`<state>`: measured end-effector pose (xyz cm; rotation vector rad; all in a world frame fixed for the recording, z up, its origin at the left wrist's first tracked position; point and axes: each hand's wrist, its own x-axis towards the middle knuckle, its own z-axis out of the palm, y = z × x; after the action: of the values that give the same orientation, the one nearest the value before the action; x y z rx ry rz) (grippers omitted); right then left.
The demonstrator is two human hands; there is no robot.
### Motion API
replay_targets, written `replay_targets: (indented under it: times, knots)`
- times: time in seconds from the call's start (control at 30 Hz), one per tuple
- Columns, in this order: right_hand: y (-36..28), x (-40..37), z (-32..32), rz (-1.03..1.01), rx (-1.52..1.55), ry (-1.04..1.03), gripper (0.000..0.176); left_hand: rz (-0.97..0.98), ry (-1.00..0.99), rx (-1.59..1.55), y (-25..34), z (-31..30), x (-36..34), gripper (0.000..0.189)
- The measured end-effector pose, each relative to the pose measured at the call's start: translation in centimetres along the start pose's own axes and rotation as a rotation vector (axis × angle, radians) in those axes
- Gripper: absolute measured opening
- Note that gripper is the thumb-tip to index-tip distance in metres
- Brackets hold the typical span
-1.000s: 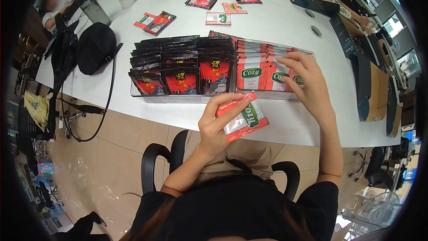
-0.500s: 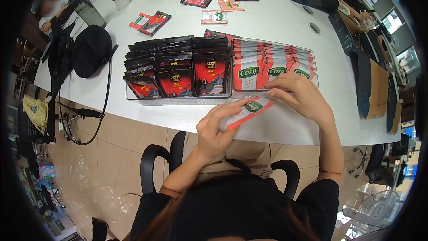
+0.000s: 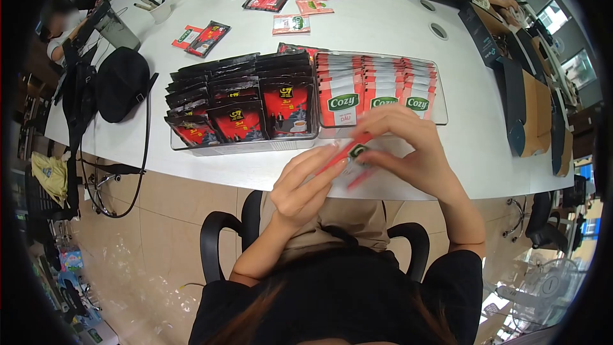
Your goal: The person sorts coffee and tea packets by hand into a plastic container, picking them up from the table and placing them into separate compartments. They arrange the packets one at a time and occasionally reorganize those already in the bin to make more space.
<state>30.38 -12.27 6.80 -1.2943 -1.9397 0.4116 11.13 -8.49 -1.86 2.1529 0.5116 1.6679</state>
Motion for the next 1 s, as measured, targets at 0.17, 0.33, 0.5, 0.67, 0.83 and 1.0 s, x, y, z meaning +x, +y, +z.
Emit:
replay_targets:
  times: [0.17, 0.33, 0.5, 0.67, 0.83, 1.0]
  knots:
    - [0.2, -1.1, -3.9, 0.192, -0.086, 0.363, 0.018, -0.035, -0.12, -0.026, -0.3, 0.6, 0.2, 0.048]
    - [2.9, -1.1, -6.6, 0.116, -0.565, 0.146, 0.021, -0.084, -0.279, 0.095, 0.4, 1.0, 0.9, 0.046]
    - [2.9, -0.6, -4.8, 0.021, -0.603, 0.268, 0.016, -0.093, -0.292, 0.125, 0.4, 1.0, 0.7, 0.043]
    - [1.9, -1.0, -4.4, 0.163, -0.421, -0.153, 0.024, -0.093, -0.298, 0.146, 0.4, 1.1, 0.7, 0.04]
    - [2.6, -0.9, -4.5, 0.215, -0.387, -0.295, 0.036, -0.095, -0.306, 0.139, 0.4, 1.0, 0.7, 0.039]
    - [2.1, -0.7, -4.8, 0.272, -0.38, -0.305, 0.036, -0.064, -0.307, 0.156, 0.3, 0.9, 0.8, 0.037]
